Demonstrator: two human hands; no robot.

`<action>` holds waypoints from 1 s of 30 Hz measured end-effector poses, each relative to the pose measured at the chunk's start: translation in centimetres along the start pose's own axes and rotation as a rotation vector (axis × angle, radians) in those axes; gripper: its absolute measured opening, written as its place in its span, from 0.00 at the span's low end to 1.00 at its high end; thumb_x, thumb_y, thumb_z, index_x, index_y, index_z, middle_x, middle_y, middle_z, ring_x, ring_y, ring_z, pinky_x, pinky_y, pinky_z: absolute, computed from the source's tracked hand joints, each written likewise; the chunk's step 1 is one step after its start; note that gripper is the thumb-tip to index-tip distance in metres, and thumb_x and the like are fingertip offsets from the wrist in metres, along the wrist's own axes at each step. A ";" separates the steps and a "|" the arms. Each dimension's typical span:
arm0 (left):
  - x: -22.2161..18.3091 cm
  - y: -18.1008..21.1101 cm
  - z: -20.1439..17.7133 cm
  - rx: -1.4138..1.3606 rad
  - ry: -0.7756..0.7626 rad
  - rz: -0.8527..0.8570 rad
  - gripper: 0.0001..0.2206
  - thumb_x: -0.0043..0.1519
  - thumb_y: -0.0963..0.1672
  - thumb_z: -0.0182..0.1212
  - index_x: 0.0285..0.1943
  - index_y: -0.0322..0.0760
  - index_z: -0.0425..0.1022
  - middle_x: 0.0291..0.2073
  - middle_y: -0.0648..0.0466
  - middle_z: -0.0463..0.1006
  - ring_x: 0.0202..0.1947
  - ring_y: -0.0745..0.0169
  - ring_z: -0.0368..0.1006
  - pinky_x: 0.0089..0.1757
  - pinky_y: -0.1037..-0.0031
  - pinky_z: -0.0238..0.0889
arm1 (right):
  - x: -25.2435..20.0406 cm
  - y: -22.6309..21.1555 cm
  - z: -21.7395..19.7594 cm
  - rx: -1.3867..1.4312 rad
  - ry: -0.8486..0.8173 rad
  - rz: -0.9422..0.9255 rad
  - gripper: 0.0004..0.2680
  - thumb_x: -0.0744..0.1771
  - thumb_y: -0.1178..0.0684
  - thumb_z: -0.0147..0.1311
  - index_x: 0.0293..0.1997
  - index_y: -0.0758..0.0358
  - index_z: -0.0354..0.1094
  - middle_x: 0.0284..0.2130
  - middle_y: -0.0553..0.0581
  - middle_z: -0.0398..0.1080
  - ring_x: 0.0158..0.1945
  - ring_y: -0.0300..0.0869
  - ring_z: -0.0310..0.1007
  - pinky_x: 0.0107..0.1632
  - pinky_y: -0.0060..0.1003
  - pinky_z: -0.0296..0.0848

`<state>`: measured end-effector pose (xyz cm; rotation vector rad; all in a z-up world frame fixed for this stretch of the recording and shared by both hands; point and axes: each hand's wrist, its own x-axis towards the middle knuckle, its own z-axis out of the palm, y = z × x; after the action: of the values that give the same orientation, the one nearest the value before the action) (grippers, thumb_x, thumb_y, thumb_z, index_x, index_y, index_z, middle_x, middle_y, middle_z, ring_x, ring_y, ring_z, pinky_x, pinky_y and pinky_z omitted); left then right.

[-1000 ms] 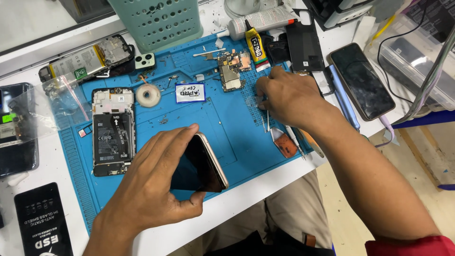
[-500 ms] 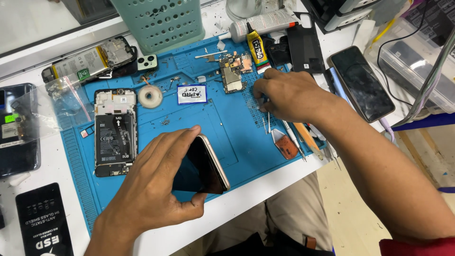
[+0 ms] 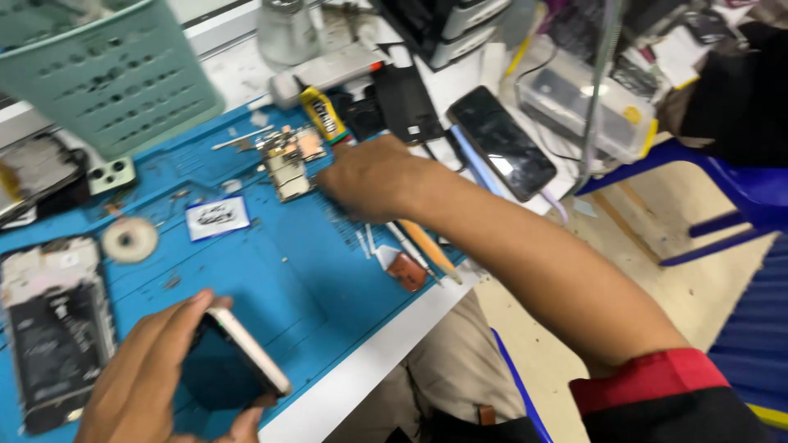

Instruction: Testing the functionality of a smartphone screen and charging port at a repair station

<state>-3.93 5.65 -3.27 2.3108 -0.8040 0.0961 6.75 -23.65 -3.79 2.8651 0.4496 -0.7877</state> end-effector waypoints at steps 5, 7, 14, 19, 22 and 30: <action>-0.9 -5.3 1.8 0.073 -0.123 0.038 0.55 0.35 0.56 0.74 0.78 0.40 0.58 0.62 0.53 0.76 0.69 0.47 0.65 0.61 0.56 0.59 | 0.2 0.2 0.3 0.004 -0.012 -0.015 0.14 0.68 0.54 0.52 0.61 0.49 0.64 0.47 0.59 0.67 0.45 0.54 0.73 0.32 0.56 0.74; -1.1 -6.0 2.1 0.092 -0.194 0.030 0.61 0.31 0.58 0.76 0.80 0.44 0.54 0.64 0.55 0.74 0.72 0.48 0.62 0.63 0.54 0.57 | 0.2 0.6 0.7 0.012 0.004 -0.021 0.15 0.67 0.57 0.52 0.61 0.49 0.64 0.46 0.58 0.67 0.44 0.53 0.73 0.31 0.55 0.73; -1.8 -11.7 3.4 -0.010 -0.295 0.021 0.66 0.27 0.57 0.81 0.81 0.49 0.50 0.67 0.55 0.70 0.74 0.47 0.57 0.67 0.49 0.49 | 0.0 2.5 2.4 0.165 0.193 -0.198 0.07 0.64 0.54 0.59 0.36 0.48 0.62 0.30 0.48 0.71 0.34 0.48 0.68 0.29 0.48 0.60; -1.9 -14.8 3.8 -0.061 -0.307 0.113 0.60 0.34 0.59 0.71 0.81 0.46 0.49 0.66 0.51 0.71 0.72 0.47 0.61 0.65 0.50 0.52 | -0.6 3.4 2.8 0.248 0.236 -0.253 0.07 0.64 0.56 0.60 0.37 0.48 0.63 0.33 0.48 0.72 0.35 0.48 0.68 0.32 0.48 0.61; -2.3 -17.3 4.5 -0.048 -0.343 0.149 0.60 0.32 0.54 0.79 0.80 0.46 0.51 0.65 0.52 0.74 0.69 0.51 0.66 0.66 0.56 0.54 | -1.0 3.8 3.0 0.347 0.285 -0.327 0.07 0.62 0.62 0.52 0.28 0.51 0.63 0.29 0.47 0.70 0.31 0.44 0.65 0.28 0.44 0.58; -1.9 -17.5 4.3 -0.093 -0.445 -0.015 0.39 0.52 0.50 0.61 0.77 0.50 0.57 0.65 0.56 0.75 0.69 0.55 0.65 0.70 0.57 0.47 | -3.2 4.4 3.6 0.520 0.513 -0.378 0.06 0.65 0.61 0.53 0.36 0.51 0.67 0.36 0.45 0.71 0.47 0.43 0.66 0.36 0.43 0.67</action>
<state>3.95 14.07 -17.21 2.2774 -0.9822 -0.4683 3.80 -29.36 -4.92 3.5298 0.9995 -0.2018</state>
